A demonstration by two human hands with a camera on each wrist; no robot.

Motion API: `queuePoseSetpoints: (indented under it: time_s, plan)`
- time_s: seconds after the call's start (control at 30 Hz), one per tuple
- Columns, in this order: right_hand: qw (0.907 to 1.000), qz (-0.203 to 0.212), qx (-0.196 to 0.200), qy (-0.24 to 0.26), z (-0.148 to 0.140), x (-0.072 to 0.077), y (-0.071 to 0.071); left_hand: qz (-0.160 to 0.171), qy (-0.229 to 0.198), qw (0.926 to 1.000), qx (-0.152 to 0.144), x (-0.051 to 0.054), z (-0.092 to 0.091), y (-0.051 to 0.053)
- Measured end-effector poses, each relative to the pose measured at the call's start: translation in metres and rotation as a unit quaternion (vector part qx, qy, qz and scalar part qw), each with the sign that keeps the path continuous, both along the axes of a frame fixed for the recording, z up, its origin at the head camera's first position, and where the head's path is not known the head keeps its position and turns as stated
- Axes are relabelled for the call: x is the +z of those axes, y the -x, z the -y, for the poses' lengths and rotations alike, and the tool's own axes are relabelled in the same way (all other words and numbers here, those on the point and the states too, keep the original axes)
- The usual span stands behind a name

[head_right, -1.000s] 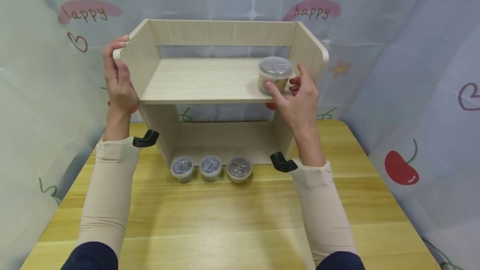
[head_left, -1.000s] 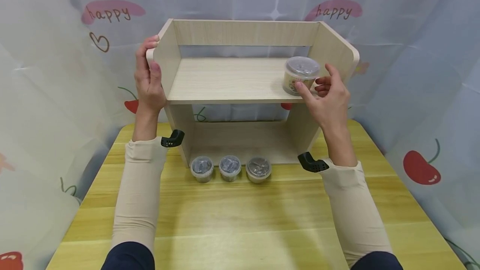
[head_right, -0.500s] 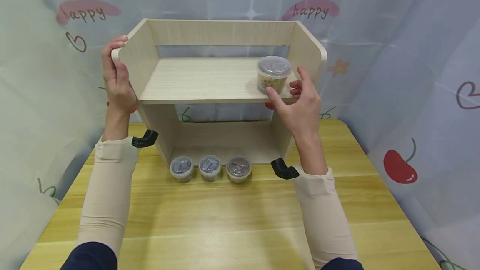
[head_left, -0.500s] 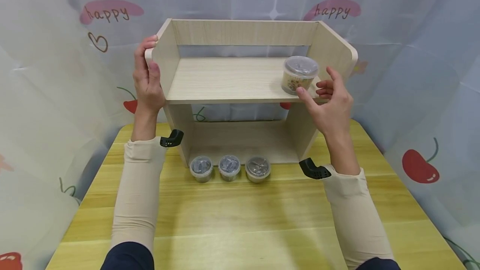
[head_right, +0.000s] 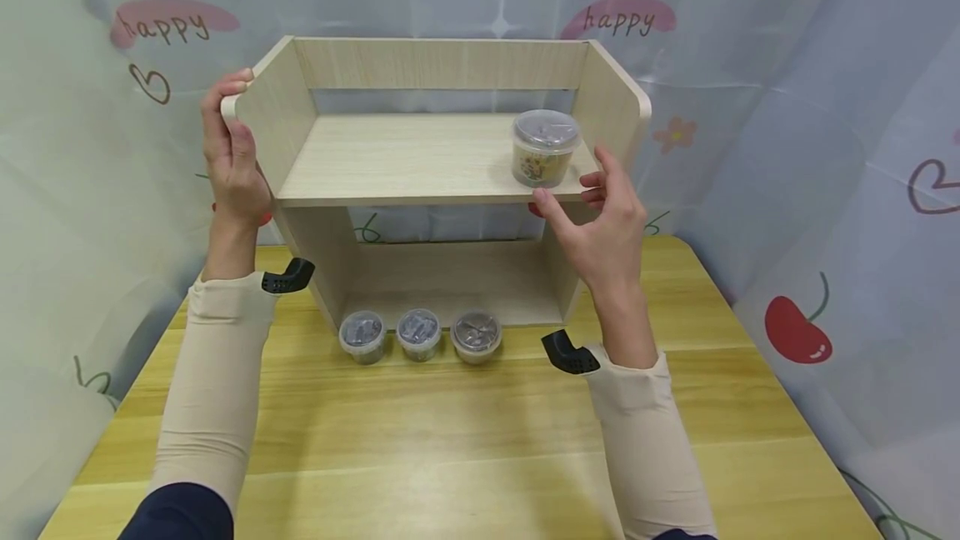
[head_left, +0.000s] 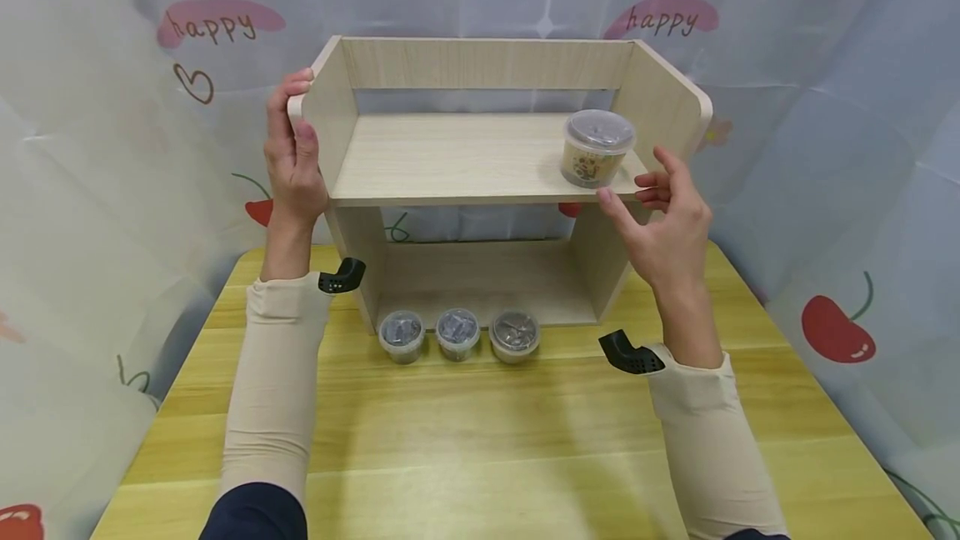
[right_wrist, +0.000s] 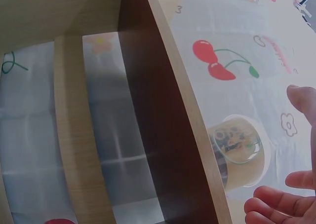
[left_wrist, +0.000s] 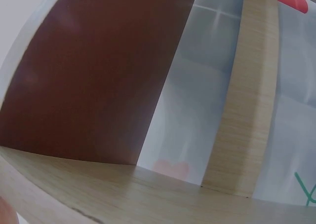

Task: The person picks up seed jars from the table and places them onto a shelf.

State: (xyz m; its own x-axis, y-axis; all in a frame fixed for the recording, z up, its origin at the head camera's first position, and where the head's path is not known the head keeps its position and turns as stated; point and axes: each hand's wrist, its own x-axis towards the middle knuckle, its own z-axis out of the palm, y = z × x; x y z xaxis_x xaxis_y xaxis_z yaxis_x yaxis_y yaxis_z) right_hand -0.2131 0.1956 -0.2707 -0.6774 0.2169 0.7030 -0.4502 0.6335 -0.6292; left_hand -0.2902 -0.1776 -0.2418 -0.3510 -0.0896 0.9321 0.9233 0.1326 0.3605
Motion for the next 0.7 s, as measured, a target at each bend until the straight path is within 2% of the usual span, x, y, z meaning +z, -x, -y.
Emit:
queuePoseSetpoints:
  time_s: [0.4, 0.7]
  plan:
    - [1.0, -0.006, 0.005, 0.001, 0.0, -0.012, -0.006, 0.001, 0.005, 1.0, 0.007, -0.001, 0.001, 0.002]
    - [0.9997, -0.006, 0.003, 0.022, 0.004, -0.024, -0.01, 0.0, 0.005, 1.0, 0.008, 0.0, 0.0, 0.001]
